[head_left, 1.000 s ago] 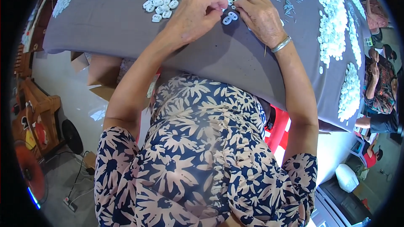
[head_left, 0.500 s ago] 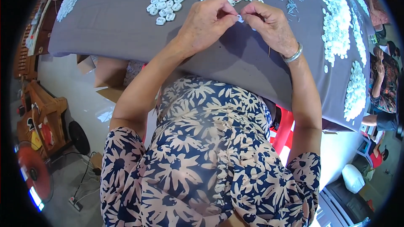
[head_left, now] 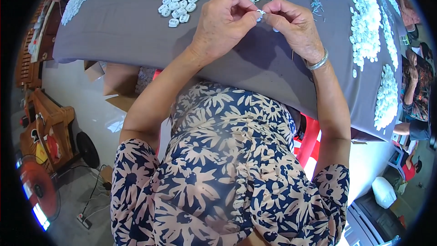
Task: The person assembles plastic cord stoppers by joining plastic pieces together by hand and setting the assembled pieces into a pile on the table.
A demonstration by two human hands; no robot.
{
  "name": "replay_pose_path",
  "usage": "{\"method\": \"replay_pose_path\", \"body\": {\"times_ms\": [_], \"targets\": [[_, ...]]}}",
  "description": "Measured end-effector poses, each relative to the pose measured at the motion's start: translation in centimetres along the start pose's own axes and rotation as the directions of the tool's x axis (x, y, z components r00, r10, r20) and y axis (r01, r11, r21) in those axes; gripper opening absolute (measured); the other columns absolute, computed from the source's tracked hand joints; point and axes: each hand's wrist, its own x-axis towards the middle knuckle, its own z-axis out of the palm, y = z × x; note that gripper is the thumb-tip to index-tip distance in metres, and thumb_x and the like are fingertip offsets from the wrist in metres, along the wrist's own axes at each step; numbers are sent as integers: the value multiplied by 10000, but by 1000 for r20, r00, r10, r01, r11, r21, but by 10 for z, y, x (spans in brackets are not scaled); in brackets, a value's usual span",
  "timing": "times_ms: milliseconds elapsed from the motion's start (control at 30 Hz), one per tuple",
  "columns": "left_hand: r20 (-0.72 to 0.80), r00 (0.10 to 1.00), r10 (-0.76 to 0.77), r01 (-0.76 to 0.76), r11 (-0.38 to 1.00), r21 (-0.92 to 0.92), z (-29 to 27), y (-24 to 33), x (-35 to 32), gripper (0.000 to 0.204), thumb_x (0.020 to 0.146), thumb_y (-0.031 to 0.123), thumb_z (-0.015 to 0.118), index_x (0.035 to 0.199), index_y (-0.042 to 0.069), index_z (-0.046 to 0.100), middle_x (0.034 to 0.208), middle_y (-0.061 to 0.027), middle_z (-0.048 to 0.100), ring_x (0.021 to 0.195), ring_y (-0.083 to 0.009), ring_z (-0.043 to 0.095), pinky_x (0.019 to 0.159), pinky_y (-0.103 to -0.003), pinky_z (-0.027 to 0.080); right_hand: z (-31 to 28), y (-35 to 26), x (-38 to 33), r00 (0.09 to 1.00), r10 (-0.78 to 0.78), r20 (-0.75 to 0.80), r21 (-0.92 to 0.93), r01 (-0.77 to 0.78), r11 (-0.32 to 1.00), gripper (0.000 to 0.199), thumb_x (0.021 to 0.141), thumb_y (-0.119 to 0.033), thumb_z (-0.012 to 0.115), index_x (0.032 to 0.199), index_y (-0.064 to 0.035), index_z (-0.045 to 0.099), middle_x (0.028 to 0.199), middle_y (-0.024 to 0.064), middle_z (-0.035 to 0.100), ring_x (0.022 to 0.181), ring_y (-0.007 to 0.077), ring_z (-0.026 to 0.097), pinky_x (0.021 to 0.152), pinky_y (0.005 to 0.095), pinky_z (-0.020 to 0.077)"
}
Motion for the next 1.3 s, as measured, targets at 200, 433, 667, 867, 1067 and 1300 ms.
{"method": "replay_pose_path", "body": {"times_ms": [200, 433, 667, 867, 1067, 1300], "targets": [[27, 999, -47, 50, 993, -108, 0, -3, 2, 294, 839, 3, 638, 1123, 19, 565, 836, -39, 663, 742, -68, 602, 674, -211, 498, -1, 3, -1, 1000, -18, -3, -35, 17, 999, 103, 904, -65, 599, 969, -6, 652, 847, -55, 595, 757, 23, 495, 680, 186, 413], [80, 992, -99, 105, 992, -70, -3, -1, 3, 304, 833, -8, 632, 1132, 31, 592, 835, -31, 664, 735, -59, 593, 668, -205, 490, 2, 7, -1, 998, -67, -10, -152, 65, 986, 79, 885, -35, 592, 941, 6, 628, 797, -40, 577, 746, 25, 495, 664, 186, 409], [111, 983, -146, 154, 986, -68, -6, 1, 2, 345, 833, -26, 629, 1171, 16, 572, 808, -11, 637, 707, -48, 557, 639, -194, 461, 2, 7, 0, 995, -99, -6, -218, 95, 971, 97, 883, -70, 642, 942, 6, 646, 806, -34, 601, 718, 19, 498, 621, 197, 426], [75, 988, -132, 142, 978, -154, 3, 3, -3, 361, 844, -31, 616, 1192, 9, 528, 809, -13, 620, 704, -46, 545, 632, -190, 448, -74, 12, 6, 971, -82, -223, -230, 30, 973, 108, 875, -77, 657, 958, -8, 663, 823, -35, 621, 747, 40, 548, 668, 200, 449], [111, 983, -148, 163, 976, -141, 8, 1, -5, 340, 854, -20, 610, 1181, 18, 528, 806, -12, 618, 704, -46, 547, 641, -196, 452, -120, 8, -15, 988, -25, -154, -703, -92, 706, 111, 859, -79, 650, 949, -14, 656, 792, -6, 625, 721, 56, 545, 645, 222, 451], [134, 980, -149, 159, 985, -69, 11, -2, -8, 345, 862, -19, 607, 1195, 35, 533, 819, -3, 608, 713, -46, 539, 641, -192, 449, -104, 16, -20, 987, -154, -38, -780, 66, 622, 87, 831, -56, 639, 903, -9, 628, 747, 65, 567, 641, 168, 552, 606, 296, 444]]}}
